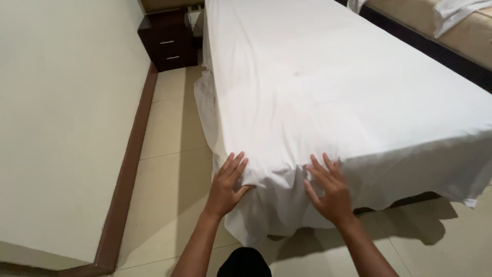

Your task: The person spreads a white fitted sheet over a mattress, tucking the corners and smoothing the surface by hand. They move around the bed to adjust the sheet on all sides, ensuring it is evenly placed.

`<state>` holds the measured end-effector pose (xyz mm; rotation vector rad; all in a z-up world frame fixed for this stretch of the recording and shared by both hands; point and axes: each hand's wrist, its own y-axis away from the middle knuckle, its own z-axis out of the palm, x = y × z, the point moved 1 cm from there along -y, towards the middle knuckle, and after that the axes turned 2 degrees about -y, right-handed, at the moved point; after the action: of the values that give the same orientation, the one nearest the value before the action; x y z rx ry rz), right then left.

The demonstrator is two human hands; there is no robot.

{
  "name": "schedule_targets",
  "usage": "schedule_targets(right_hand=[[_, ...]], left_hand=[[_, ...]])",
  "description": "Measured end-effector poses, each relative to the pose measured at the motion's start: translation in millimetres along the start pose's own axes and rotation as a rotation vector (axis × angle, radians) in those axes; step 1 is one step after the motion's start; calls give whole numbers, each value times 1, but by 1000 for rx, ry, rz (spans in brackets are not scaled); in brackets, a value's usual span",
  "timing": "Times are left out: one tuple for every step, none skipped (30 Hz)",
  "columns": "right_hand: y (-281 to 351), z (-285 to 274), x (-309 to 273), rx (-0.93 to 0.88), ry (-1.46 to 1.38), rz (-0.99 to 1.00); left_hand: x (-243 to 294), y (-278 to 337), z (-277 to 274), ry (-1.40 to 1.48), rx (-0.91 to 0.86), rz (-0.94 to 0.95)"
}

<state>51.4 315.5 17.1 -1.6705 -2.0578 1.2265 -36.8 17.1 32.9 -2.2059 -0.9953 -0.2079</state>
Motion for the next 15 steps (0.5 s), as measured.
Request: schedule_targets(right_hand=[[-3,3,-6,-1,-3,-4],[-4,6,-13,0,-53,-25],[-5,8,-22,1,-104,-46],[-7,12,-27,-2,-113,-51],[-8,16,-32,-76,-122,-45],[-12,19,-36,-146,-129,-42],[-12,26,-36,-145,-137,-49],[-9,33,-36,-156,-112,-40],[-6,41,-37,-167,-86,-31],[-6,43,-35,-170,-93,-34],[-5,46,-34,-144,-75,-24],[-4,48,-32,-116,-54,-13],[-3,49,-33,-119,-58,-16],[-4,49,-33,-111,-42,-10],[-6,50,-34,-103,-27,-4]], left_hand=[[-6,-1,6,-3,3,-3],[-10,1,10,-42,21,20],[-15,4,15,-82,38,43],[-12,3,11,-88,40,35],[-9,2,7,-72,47,43],[-5,-2,3,-57,55,54],[-5,-2,1,-66,60,49],[-5,0,0,-77,57,64],[-4,3,0,-87,54,79],[-1,7,-1,-92,55,72],[2,12,-2,-72,98,84],[6,16,-1,-51,141,97],[8,22,2,-54,142,93],[9,25,4,-21,173,81],[11,28,7,12,203,68]])
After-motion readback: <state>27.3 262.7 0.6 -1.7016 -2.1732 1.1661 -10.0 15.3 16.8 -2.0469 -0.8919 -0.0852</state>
